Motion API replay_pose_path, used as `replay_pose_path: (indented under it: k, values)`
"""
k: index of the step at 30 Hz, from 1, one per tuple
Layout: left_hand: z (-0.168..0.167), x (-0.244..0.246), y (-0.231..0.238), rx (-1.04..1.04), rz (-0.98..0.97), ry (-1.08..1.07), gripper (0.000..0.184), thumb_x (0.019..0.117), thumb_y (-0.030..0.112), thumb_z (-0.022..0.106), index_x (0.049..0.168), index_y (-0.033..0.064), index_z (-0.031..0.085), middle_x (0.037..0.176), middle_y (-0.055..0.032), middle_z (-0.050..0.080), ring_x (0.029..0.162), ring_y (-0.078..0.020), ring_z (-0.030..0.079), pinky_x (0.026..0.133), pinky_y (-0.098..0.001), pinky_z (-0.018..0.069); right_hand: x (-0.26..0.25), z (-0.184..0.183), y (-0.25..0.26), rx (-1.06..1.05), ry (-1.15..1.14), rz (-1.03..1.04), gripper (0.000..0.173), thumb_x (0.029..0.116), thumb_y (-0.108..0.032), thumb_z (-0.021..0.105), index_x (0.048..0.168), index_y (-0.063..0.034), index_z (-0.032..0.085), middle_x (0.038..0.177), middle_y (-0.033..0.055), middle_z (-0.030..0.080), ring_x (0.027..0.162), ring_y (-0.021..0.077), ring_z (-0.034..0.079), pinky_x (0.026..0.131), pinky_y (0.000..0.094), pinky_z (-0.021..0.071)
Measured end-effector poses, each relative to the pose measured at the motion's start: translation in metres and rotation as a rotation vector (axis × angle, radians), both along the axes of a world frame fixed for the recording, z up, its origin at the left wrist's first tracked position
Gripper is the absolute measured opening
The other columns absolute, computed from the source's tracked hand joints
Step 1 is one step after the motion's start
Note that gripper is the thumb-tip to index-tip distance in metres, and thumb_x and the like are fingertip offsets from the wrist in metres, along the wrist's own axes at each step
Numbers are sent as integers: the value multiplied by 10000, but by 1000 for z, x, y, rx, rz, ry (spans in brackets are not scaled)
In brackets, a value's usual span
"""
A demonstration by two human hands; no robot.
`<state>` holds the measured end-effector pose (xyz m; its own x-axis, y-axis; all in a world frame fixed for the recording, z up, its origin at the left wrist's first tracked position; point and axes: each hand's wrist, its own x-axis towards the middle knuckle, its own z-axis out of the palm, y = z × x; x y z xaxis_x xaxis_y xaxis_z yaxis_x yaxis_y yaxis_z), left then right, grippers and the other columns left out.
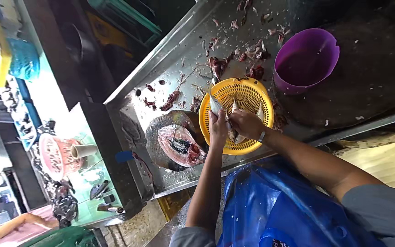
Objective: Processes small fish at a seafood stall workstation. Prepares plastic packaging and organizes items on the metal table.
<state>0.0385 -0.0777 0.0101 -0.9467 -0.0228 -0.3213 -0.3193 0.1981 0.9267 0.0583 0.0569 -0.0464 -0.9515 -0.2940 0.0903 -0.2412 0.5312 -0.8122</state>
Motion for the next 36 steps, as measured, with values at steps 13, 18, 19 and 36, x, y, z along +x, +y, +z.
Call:
replay_pose_path:
  k: [13,18,19,36]
  values:
    - [22,-7,-10,-130,-110,-76,409,1117,269,431,1459,46,409,1209,-117,616,1029,-135,633,901,-342,548,-7,9,-15,39,106,39,202,1005,-243,621,1024,-59,703,1058,147,680,1055,359,654,850,527,558]
    - [29,-7,-21,-126,-31,-15,434,1117,266,428,1494,59,375,1206,-94,606,997,-113,631,867,-329,556,-3,1,-3,-14,-139,-150,203,994,-148,593,930,25,678,1037,184,685,957,355,697,825,535,576]
    - [30,-7,-25,-141,-44,-19,467,1117,279,429,1521,57,358,1275,-112,600,1062,-125,633,921,-344,552,-3,-1,-3,-24,-138,-164,213,995,-167,590,943,15,688,1037,177,687,965,353,691,830,533,572]
    - [41,-9,-21,-124,-127,-10,433,1110,260,441,1482,44,389,1165,-81,615,959,-98,631,852,-313,557,-7,4,-8,-103,52,-41,334,987,-278,602,1211,-56,711,1149,157,682,1108,363,639,913,558,541]
